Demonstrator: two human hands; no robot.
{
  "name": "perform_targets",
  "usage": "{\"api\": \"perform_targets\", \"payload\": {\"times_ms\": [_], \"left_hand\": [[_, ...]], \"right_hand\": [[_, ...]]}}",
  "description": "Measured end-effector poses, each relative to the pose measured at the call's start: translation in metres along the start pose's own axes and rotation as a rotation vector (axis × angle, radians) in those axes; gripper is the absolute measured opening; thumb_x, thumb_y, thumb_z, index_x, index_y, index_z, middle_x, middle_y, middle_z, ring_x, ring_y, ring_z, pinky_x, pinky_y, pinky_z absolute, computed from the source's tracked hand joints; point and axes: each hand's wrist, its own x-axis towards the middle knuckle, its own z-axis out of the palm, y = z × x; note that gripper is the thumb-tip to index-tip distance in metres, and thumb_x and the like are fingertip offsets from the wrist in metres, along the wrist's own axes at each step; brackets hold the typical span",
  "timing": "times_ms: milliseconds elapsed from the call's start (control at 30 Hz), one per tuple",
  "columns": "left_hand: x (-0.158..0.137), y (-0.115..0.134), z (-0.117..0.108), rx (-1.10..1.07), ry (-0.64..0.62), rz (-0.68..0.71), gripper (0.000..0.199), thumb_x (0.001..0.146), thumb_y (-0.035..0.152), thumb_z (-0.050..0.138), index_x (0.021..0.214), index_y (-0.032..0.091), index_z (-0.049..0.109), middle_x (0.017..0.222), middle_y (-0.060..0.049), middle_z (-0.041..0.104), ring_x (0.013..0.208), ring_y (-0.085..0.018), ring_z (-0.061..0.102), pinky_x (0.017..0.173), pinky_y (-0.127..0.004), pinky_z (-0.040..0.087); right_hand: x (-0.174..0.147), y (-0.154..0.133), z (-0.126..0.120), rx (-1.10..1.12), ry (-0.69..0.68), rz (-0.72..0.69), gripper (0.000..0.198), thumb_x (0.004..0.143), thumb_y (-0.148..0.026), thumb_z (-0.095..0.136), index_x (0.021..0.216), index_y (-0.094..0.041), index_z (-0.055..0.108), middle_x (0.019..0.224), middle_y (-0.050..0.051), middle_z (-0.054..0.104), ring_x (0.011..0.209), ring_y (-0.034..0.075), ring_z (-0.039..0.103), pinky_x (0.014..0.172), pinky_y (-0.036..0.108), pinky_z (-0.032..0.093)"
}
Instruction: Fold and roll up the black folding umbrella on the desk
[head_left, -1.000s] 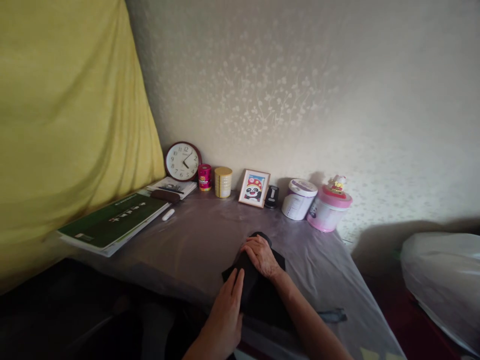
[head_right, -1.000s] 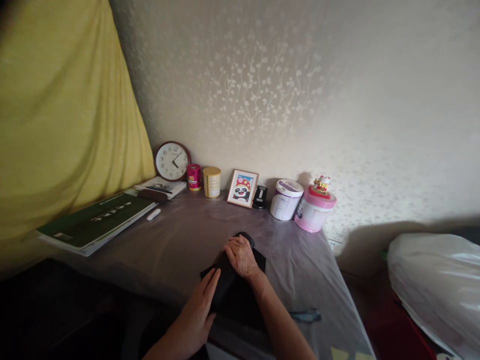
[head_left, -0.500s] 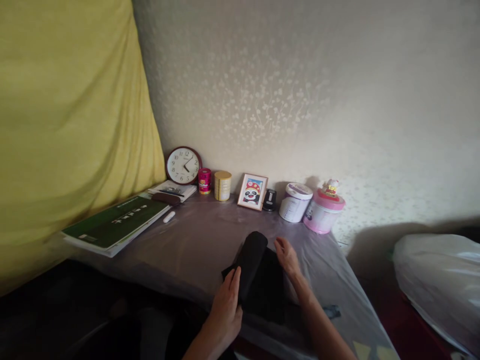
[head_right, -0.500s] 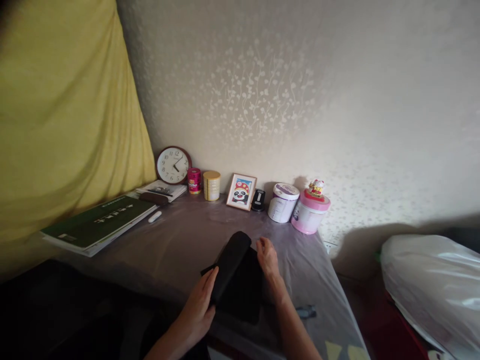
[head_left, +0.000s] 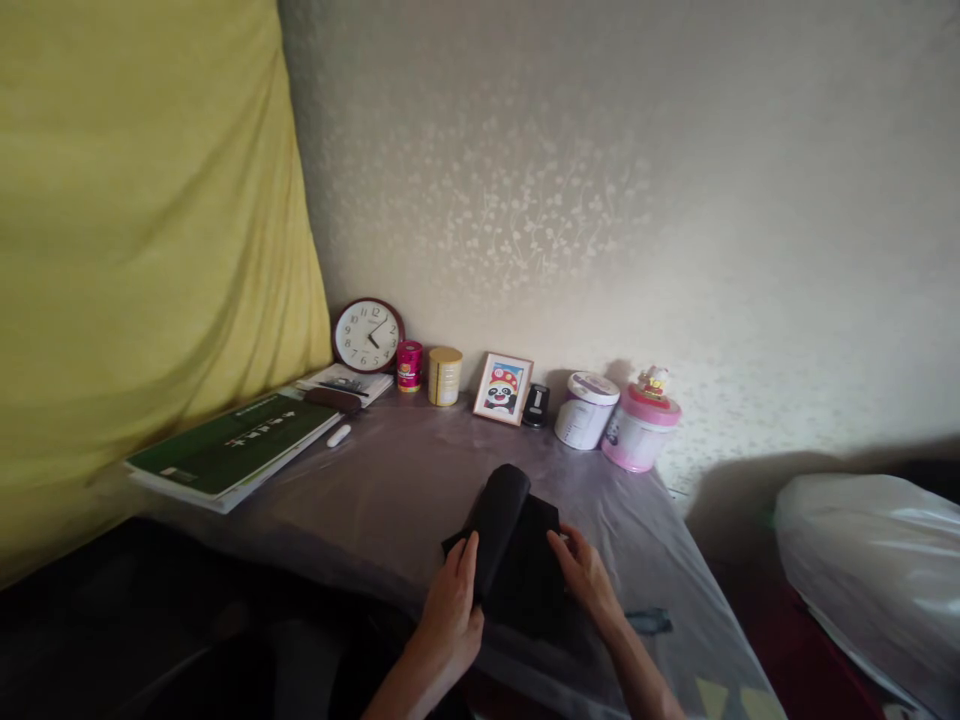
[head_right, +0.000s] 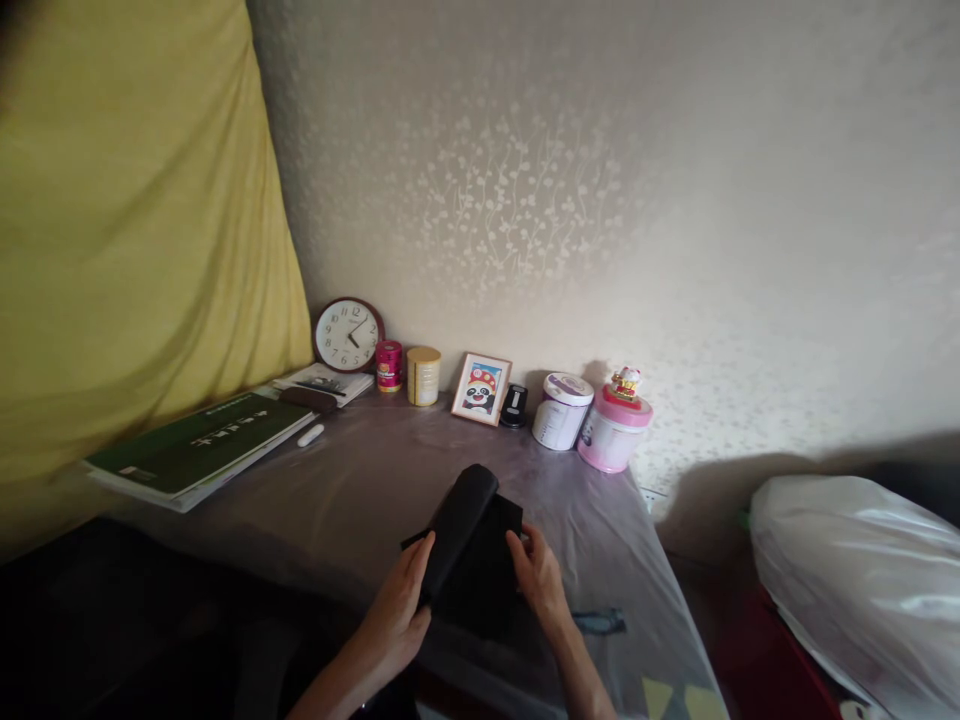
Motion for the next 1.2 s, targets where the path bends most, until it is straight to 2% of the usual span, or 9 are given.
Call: {"api": "perform_targets", "payload": {"times_ms": [133,233,367,700,833,933,1067,1133,1200], "left_hand": [[0.000,-0.001,0.001,0.012,0.008,0.000,0.082,0.062,-0.005,0.040,0.140,0.006,0.014,0.145,-0.017,0.026,0.132,-0.020,0.028,0.109,-0.029,0.024],[0.001,-0.003,0.002,0.015,0.010,0.004,0.083,0.062,-0.004,0.040,0.140,0.008,0.014,0.145,-0.016,0.027,0.132,-0.020,0.029,0.109,-0.030,0.025],[0.001,-0.007,0.007,0.027,0.033,0.036,0.084,0.061,-0.004,0.040,0.140,0.007,0.013,0.143,-0.018,0.028,0.131,-0.021,0.031,0.108,-0.033,0.027],[-0.001,-0.003,-0.007,0.036,-0.009,0.032,0.082,0.062,-0.001,0.040,0.139,0.004,0.012,0.143,-0.018,0.030,0.130,-0.021,0.033,0.108,-0.032,0.028],[-0.001,-0.002,-0.012,0.041,-0.024,0.016,0.082,0.063,0.003,0.042,0.140,0.005,0.012,0.143,-0.017,0.030,0.130,-0.021,0.034,0.107,-0.031,0.029],[-0.001,-0.005,-0.010,0.061,0.009,0.047,0.078,0.064,0.005,0.043,0.138,0.005,0.017,0.141,-0.017,0.033,0.129,-0.021,0.035,0.107,-0.033,0.029],[-0.001,-0.016,-0.002,0.103,0.067,0.058,0.065,0.068,0.010,0.043,0.132,0.006,0.030,0.135,-0.018,0.042,0.125,-0.025,0.041,0.105,-0.038,0.032],[-0.003,-0.020,0.000,0.098,0.084,0.043,0.066,0.070,0.013,0.043,0.134,0.005,0.024,0.135,-0.021,0.041,0.126,-0.027,0.040,0.105,-0.042,0.032],[-0.006,-0.022,0.000,0.058,0.123,0.052,0.076,0.072,0.013,0.042,0.139,0.006,0.006,0.140,-0.021,0.034,0.129,-0.026,0.036,0.105,-0.043,0.032]], "right_hand": [[-0.002,-0.006,0.009,-0.034,0.055,-0.084,0.041,0.070,-0.047,0.054,0.098,-0.018,0.062,0.069,0.002,0.066,0.061,0.020,0.063,0.048,0.026,0.046],[0.001,-0.015,0.012,-0.008,0.023,-0.131,0.037,0.070,-0.045,0.055,0.093,-0.018,0.063,0.064,0.002,0.066,0.062,0.021,0.063,0.052,0.028,0.047],[0.006,-0.035,0.020,0.084,-0.012,-0.173,0.038,0.072,-0.045,0.054,0.094,-0.016,0.064,0.071,0.005,0.068,0.067,0.022,0.064,0.057,0.029,0.049],[0.018,-0.069,0.065,0.067,-0.012,-0.130,0.044,0.071,-0.035,0.059,0.106,-0.009,0.060,0.094,0.014,0.068,0.095,0.025,0.063,0.081,0.033,0.049],[0.018,-0.074,0.070,0.034,-0.077,-0.151,0.040,0.071,-0.034,0.058,0.103,-0.011,0.060,0.076,0.007,0.068,0.072,0.021,0.065,0.062,0.029,0.051],[0.014,-0.078,0.069,0.097,-0.210,-0.171,0.030,0.075,-0.034,0.053,0.098,-0.014,0.058,0.064,0.000,0.064,0.048,0.013,0.058,0.046,0.024,0.046],[0.008,-0.082,0.069,0.171,-0.352,-0.193,0.020,0.081,-0.035,0.047,0.084,-0.018,0.057,0.066,-0.001,0.067,0.044,0.008,0.053,0.044,0.020,0.043],[0.006,-0.083,0.069,0.160,-0.363,-0.223,0.020,0.082,-0.035,0.046,0.081,-0.019,0.057,0.069,-0.001,0.069,0.047,0.008,0.054,0.048,0.020,0.044],[0.005,-0.084,0.070,0.124,-0.367,-0.252,0.019,0.083,-0.034,0.046,0.080,-0.019,0.057,0.070,-0.001,0.070,0.049,0.008,0.056,0.052,0.020,0.045]]}}
